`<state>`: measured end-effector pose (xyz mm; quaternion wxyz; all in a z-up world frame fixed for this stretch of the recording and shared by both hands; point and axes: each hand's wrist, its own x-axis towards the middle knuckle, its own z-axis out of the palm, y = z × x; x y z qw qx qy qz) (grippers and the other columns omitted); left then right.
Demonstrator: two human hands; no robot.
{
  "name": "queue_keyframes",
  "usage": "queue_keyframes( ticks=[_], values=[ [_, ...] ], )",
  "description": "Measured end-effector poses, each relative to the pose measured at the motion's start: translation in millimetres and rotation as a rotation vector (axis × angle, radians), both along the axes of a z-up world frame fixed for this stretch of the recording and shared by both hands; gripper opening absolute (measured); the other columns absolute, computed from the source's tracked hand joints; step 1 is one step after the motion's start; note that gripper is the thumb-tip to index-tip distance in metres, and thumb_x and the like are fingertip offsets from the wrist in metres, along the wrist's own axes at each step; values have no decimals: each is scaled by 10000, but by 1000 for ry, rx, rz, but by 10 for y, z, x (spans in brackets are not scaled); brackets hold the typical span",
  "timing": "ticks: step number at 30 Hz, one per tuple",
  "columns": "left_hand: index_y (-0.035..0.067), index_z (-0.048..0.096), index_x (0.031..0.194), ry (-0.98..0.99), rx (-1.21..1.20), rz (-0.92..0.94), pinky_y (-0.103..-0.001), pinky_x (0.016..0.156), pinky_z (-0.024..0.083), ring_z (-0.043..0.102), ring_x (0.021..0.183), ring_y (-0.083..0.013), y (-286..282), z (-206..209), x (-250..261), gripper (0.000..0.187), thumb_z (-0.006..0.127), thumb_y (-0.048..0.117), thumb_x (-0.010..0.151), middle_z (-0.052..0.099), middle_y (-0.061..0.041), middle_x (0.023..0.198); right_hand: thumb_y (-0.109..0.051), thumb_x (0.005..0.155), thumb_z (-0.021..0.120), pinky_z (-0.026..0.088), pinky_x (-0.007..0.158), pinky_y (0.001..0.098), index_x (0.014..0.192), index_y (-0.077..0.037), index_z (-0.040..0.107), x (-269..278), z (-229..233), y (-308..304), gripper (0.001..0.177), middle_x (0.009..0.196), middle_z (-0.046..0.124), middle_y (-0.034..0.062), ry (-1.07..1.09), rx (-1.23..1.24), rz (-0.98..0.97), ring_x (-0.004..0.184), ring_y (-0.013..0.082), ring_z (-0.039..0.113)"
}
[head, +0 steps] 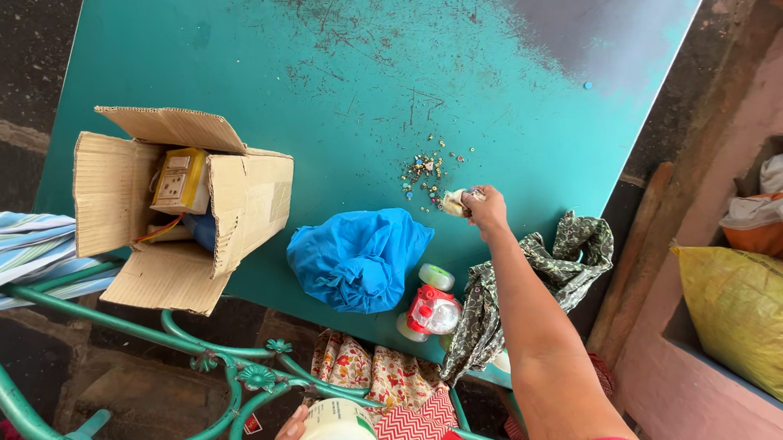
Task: The person sorts beads and buttons from a newspaper wrap and a container, arranging them on a teal surface before placing them back into the container.
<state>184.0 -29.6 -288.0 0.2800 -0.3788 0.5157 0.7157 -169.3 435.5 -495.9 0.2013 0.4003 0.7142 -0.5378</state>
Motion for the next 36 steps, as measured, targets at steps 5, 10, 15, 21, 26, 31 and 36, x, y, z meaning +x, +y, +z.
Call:
queue_keyframes(
  ticks=[5, 10, 15, 21, 26, 31, 36],
  values=[
    [-14, 433, 1521, -298, 54, 168, -435, 1239, 248, 374, 1509, -301, 36, -135, -112, 652, 562, 255, 941, 439, -197, 1606, -226, 959, 701, 387, 392, 281, 1241, -41, 580, -15, -74, -7, 358, 836, 698, 108, -86, -253, -125, 513, 128, 597],
    [-29, 430, 1529, -428, 24, 250, -438, 1231, 260, 382, 1509, -298, 49, -154, -73, 666, 570, 241, 937, 456, -203, 1603, -283, 992, 664, 353, 385, 274, 1248, -79, 525, 106, -80, -10, 357, 756, 717, 101, -185, -142, -155, 478, 130, 562],
    [-32, 427, 1523, -387, 14, 211, -441, 1237, 261, 371, 1514, -287, 57, -143, -53, 651, 566, 243, 950, 453, -199, 1601, -269, 1032, 633, 347, 403, 251, 1221, -101, 552, 275, -52, 20, 266, 756, 704, 97, -132, -238, -252, 478, 106, 526],
    [-38, 421, 1516, -310, 17, 121, -446, 1242, 267, 361, 1518, -278, 40, -113, -9, 633, 560, 248, 968, 449, -198, 1597, -235, 1040, 565, 430, 458, 233, 1151, -162, 597, 314, 2, 191, 137, 797, 708, 43, -38, -581, -470, 586, 99, 596],
    [-47, 423, 1506, -290, 20, 100, -447, 1243, 274, 362, 1517, -269, 20, -105, -5, 624, 561, 247, 974, 450, -193, 1595, -51, 1005, 563, 504, 547, 262, 1246, -122, 600, 317, 49, 324, 254, 992, 713, 101, 37, -681, -499, 750, 166, 688],
    [-50, 436, 1506, -307, 8, 130, -445, 1236, 283, 380, 1510, -283, 2, -71, 48, 643, 581, 248, 954, 456, -197, 1595, 107, 942, 524, 503, 584, 255, 1349, -102, 576, 395, 62, 387, 460, 1147, 701, 147, 177, -852, -535, 801, 171, 662],
    [-36, 417, 1525, -328, 34, 121, -436, 1237, 262, 371, 1514, -293, 6, -135, -40, 678, 590, 259, 939, 438, -196, 1608, 146, 900, 462, 477, 570, 243, 1364, -106, 540, 481, 61, 372, 533, 1086, 686, 140, 121, -857, -570, 758, 152, 614]
  ],
)
